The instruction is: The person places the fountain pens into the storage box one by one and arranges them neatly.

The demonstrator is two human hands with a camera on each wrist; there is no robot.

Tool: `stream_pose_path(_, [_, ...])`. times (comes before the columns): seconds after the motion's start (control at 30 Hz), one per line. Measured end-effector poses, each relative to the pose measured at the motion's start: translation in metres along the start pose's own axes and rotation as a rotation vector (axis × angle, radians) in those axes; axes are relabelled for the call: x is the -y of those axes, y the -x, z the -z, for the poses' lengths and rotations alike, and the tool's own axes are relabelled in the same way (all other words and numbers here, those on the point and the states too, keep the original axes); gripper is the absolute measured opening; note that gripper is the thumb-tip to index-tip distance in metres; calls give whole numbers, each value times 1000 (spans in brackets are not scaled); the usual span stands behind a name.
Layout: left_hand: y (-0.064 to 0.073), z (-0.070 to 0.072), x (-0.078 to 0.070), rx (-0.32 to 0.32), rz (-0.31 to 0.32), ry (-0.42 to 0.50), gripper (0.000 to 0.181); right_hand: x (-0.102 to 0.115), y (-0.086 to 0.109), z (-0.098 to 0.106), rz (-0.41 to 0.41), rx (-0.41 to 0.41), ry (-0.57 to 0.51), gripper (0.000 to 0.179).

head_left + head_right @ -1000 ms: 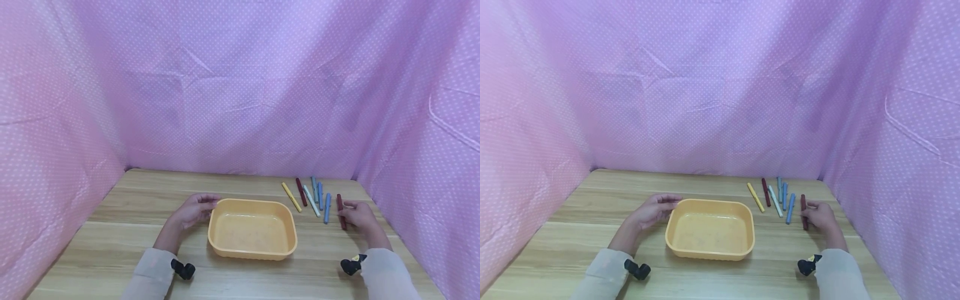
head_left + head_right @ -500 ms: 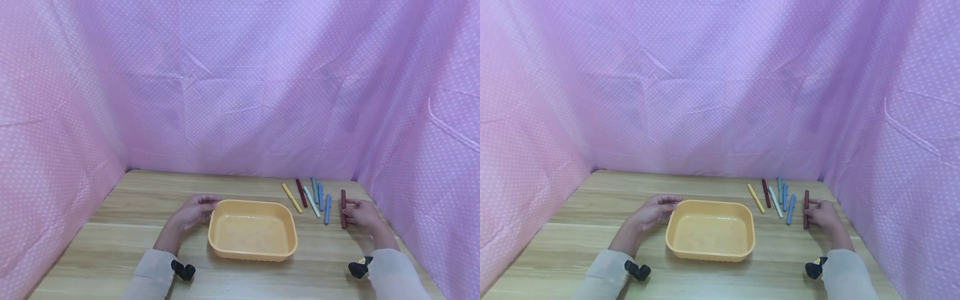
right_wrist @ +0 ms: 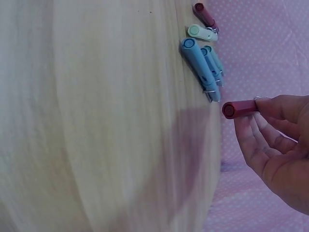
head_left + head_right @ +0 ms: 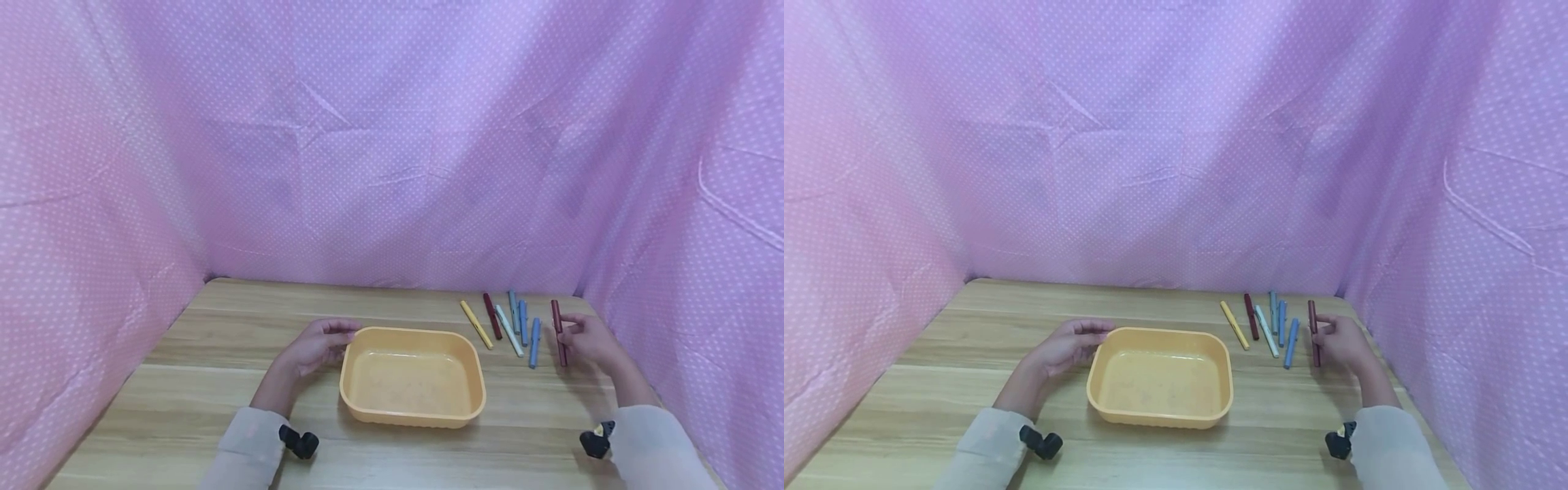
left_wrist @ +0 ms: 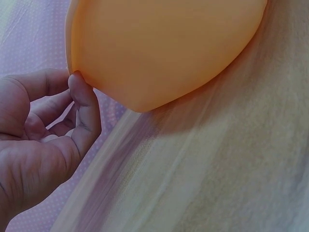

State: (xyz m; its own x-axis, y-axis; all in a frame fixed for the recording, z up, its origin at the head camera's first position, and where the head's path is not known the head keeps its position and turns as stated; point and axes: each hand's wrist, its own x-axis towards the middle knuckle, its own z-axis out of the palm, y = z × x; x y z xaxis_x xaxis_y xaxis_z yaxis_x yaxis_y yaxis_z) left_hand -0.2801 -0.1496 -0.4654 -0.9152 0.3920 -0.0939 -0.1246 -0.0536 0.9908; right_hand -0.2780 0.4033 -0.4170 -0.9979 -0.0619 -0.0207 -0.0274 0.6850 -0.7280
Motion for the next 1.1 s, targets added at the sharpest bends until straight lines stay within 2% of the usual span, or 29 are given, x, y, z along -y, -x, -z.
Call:
stream_pose_path(0.43, [-1,2,0,5,6,-8,39,28,0,-3,79,32,-20,57])
stream_pose_path(0.67, [0,1,0,3,5,-5,38,43,-1,-8,96,65,-72,58])
stream_pose_path(0.9, [2,0,1,2,3,0,39,54,-1,-14,148,130,-105,61])
stream_pose_path(1.1, [1,0,2,0,-5,-8,39,67,2,-20,154,173,-142,64])
